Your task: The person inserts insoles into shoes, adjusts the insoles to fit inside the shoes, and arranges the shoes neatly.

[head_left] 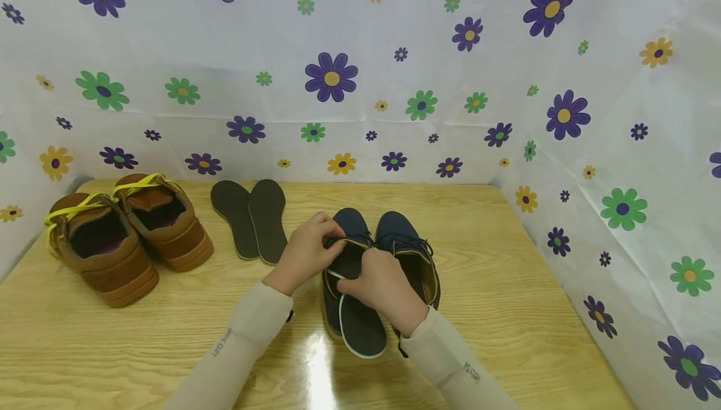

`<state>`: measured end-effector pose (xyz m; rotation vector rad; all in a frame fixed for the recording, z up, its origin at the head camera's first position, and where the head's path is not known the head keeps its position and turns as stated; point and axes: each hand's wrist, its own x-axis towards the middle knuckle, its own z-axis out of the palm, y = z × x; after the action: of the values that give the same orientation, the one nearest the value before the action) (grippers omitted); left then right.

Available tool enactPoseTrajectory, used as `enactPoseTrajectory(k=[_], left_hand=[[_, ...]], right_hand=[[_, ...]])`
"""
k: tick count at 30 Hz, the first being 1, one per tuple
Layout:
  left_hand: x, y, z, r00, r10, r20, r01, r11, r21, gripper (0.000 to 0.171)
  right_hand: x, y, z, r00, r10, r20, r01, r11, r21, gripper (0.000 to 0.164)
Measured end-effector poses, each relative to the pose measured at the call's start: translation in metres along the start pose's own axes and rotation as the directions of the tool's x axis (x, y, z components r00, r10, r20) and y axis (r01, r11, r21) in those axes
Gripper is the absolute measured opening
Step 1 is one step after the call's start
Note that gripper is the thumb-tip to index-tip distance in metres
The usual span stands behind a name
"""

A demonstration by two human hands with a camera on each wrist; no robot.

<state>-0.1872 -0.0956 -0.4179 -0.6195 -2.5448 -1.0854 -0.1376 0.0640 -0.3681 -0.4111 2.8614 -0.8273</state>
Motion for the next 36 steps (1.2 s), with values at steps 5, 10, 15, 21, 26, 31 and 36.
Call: enactPoseTrajectory(k=[5,10,15,21,26,31,36], left_hand=[[0.000,0.001,0.001,1.000,-0.004,0.001,0.004,1.000,0.004,0.006],[0.001,0.000,0.001,1.000,0.004,-0.008,-0.004,1.000,0.014,0.005],[0.001,0.002,0.000,1.000,0.005,-0.009,-0.004,1.000,0.014,0.005],[0.000,0.004,-0.001,1.000,-0.017,-0.009,0.017,0.999,0.028,0.007],[0.000,0.004,0.000,1.000,-0.024,-0.009,0.024,0.999,0.030,0.006],[0.000,0.003,0.001,1.000,-0.019,-0.010,0.019,0.999,0.025,0.005],[0.000,0.003,0.003,1.000,-0.015,-0.018,0.016,0.999,0.030,0.006]], right_hand=[[0.006,-0.003,-0.001,1.000,-0.006,0.002,0.006,0.999,-0.048,0.042],[0.011,-0.005,-0.001,1.000,-0.012,0.025,0.014,0.995,-0.098,0.041],[0.017,-0.007,0.000,0.999,-0.028,0.046,0.034,0.990,-0.137,0.040],[0.026,-0.012,0.005,0.997,-0.007,0.075,0.028,0.957,-0.290,0.031],[0.022,-0.012,0.008,0.997,0.001,0.079,0.028,0.931,-0.364,0.037],[0.011,-0.014,0.009,0.998,-0.041,0.057,0.062,0.893,-0.445,0.051],[-0.006,-0.018,0.009,0.997,-0.056,0.049,0.074,0.846,-0.529,0.051]])
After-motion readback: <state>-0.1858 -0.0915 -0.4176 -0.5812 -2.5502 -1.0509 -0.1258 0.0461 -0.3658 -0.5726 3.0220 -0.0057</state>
